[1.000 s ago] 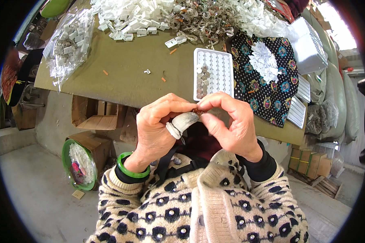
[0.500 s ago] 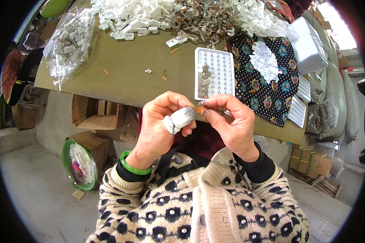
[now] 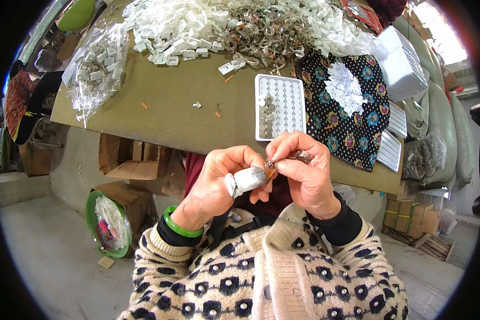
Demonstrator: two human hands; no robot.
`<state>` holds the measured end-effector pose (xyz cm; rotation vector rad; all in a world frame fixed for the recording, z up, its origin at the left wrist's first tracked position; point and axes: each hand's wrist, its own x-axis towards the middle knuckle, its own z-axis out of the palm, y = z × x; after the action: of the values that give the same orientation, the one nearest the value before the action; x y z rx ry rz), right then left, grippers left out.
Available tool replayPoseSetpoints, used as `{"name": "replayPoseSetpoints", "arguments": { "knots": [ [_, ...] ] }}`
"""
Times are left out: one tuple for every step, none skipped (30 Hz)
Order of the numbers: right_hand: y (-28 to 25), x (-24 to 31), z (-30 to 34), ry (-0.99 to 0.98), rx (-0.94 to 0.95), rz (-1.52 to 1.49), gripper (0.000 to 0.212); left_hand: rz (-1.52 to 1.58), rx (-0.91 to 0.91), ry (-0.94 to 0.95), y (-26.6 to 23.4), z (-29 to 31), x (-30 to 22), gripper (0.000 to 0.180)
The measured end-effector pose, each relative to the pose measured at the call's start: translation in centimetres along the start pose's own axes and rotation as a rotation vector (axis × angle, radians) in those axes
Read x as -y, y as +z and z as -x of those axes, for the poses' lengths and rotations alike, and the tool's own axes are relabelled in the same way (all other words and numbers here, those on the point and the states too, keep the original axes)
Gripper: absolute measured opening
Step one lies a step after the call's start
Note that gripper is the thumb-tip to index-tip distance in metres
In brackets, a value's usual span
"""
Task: The person repeatedly picks small white plastic electrical components and metal pins from a table, inserts the pins into the components, and places the assembled units into a white tray. The process is continuous and repetitive throughout the clip.
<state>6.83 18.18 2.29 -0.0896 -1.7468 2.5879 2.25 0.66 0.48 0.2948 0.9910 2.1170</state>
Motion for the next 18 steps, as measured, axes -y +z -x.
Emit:
{"name": "replayPoseSetpoints", "arguments": {
  "knots": [
    [0.0,0.0,0.1,0.014,0.004,0.041,0.010,0.059,0.016,-0.002,0.0,0.0,0.0,0.023],
    [-0.1,0.1,0.2,0.041,0.010,0.091,0.010,0.134,0.042,0.003,-0.2,-0.2,0.1,0.021],
    [-0.2,0.2,0.3,0.068,0.016,0.141,0.010,0.219,0.071,0.011,-0.3,-0.3,0.1,0.019],
    [-0.3,0.3,0.2,0.046,0.068,0.224,0.012,0.250,0.062,-0.008,-0.5,-0.2,0.1,0.021],
    [-0.3,0.3,0.3,0.006,0.073,0.295,0.012,0.293,0.058,-0.012,-0.6,-0.2,0.2,0.022],
    [-0.3,0.5,0.3,-0.035,0.079,0.367,0.013,0.327,0.055,-0.014,-0.8,-0.2,0.2,0.023],
    [-0.3,0.6,0.2,-0.079,0.086,0.439,0.014,0.354,0.043,-0.021,-0.9,-0.2,0.2,0.024],
    [-0.1,0.6,0.3,-0.202,0.110,0.495,0.017,0.341,0.045,-0.034,-1.0,-0.2,0.2,0.025],
    [0.0,0.6,0.0,-0.356,0.112,0.587,0.015,0.353,0.055,-0.060,-1.1,-0.2,0.2,0.026],
    [0.1,0.8,0.0,-0.455,0.154,0.664,0.017,0.361,0.070,-0.084,-1.0,-0.3,0.3,0.027],
    [0.1,1.1,-0.1,-0.527,0.196,0.757,0.018,0.366,0.088,-0.106,-1.0,-0.4,0.4,0.027],
    [0.1,1.2,0.0,-0.562,0.205,0.784,0.020,0.442,0.133,-0.162,-1.1,-0.5,0.4,0.028],
    [0.1,1.5,0.0,-0.618,0.213,0.842,0.021,0.504,0.192,-0.166,-0.9,-0.7,0.4,0.029],
    [0.0,1.6,0.1,-0.631,0.219,0.833,0.021,0.444,0.234,-0.166,-1.0,-0.7,0.2,0.029],
    [0.0,1.8,0.2,-0.617,0.226,0.828,0.021,0.431,0.289,-0.181,-1.1,-1.1,0.0,0.029],
    [-0.1,1.8,0.2,-0.622,0.201,0.821,0.021,0.273,0.264,-0.195,-1.5,-1.4,-0.7,0.028],
    [-0.3,1.8,0.3,-0.594,0.177,0.829,0.021,0.146,0.220,-0.169,-1.9,-2.0,-1.4,0.024],
    [-0.6,1.7,0.2,-0.511,0.148,0.749,0.018,-0.061,0.087,-0.124,-2.5,-2.9,-2.2,0.022]
  ]
}}
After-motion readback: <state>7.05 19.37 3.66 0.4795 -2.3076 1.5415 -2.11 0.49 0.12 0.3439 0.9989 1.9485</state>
